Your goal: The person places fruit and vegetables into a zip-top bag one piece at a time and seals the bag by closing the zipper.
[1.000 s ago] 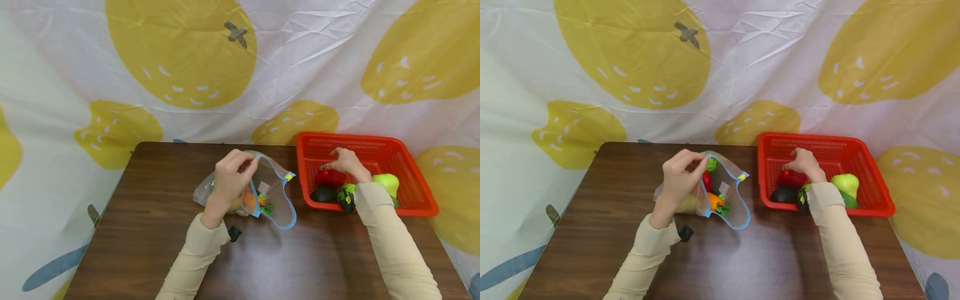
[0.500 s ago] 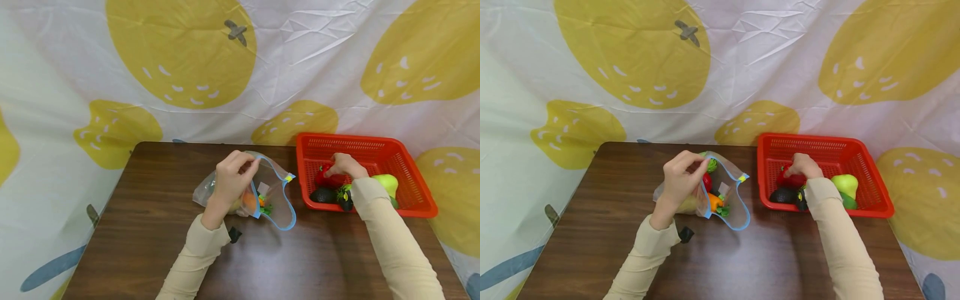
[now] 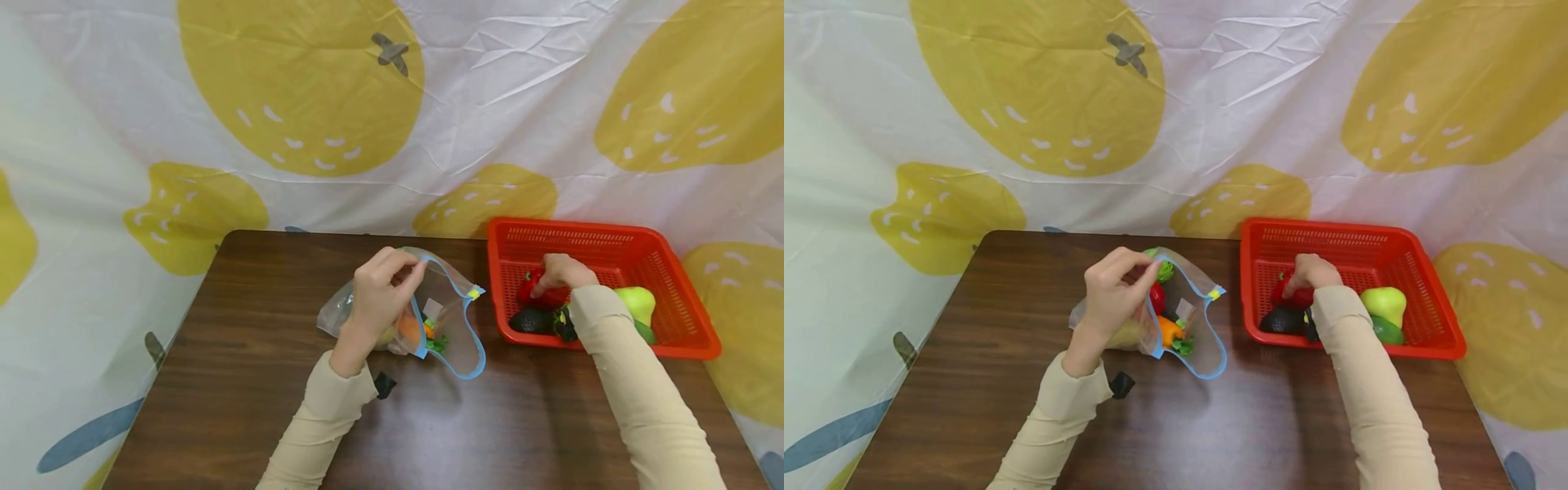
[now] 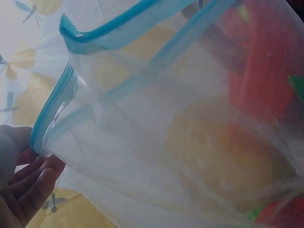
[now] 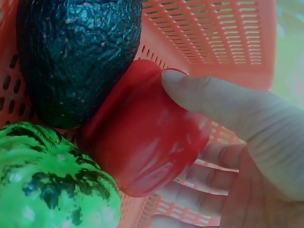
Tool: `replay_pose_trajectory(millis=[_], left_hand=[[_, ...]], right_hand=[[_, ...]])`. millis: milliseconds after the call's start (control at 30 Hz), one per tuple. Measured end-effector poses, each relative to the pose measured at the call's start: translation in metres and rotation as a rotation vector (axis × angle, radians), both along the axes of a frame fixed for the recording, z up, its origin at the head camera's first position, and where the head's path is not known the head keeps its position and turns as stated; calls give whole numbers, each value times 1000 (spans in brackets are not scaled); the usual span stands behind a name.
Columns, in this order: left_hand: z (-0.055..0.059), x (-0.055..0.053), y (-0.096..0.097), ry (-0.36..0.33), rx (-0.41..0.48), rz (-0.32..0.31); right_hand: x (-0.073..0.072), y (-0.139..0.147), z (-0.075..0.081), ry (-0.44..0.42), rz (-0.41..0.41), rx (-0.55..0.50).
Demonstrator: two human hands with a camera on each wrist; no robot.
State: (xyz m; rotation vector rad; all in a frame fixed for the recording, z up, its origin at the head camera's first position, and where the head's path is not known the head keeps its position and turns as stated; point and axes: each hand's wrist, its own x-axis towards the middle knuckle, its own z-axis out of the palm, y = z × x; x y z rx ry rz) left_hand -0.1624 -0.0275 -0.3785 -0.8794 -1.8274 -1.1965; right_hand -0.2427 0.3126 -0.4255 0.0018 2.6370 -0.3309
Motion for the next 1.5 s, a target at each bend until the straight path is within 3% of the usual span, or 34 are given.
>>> replay_pose_trajectory(millis=[400,533,667,900,1067,1300,1367,1500], left_hand=[[-2,1,3,-2,-1,-1],[-2,1,3,-5,2,-1],[-2,2,4,-5,2,-3],[-1,1,5,-7,-2,-21],[0,1,6,-23,-9,-13],[1,1,7,-26,-17,-2],[1,1,7,-27,-21,2],[1,1,7,-30,-24,6]], right_hand=[[3,12,-7,40,19,-41],[6,18,-3,127,48,-80],[14,20,10,248,17,-174],[51,13,40,413,-92,-408],[84,-4,57,510,-111,-556],[121,-40,74,607,1,-787],[129,-50,76,594,66,-861],[139,-71,75,481,205,-974]])
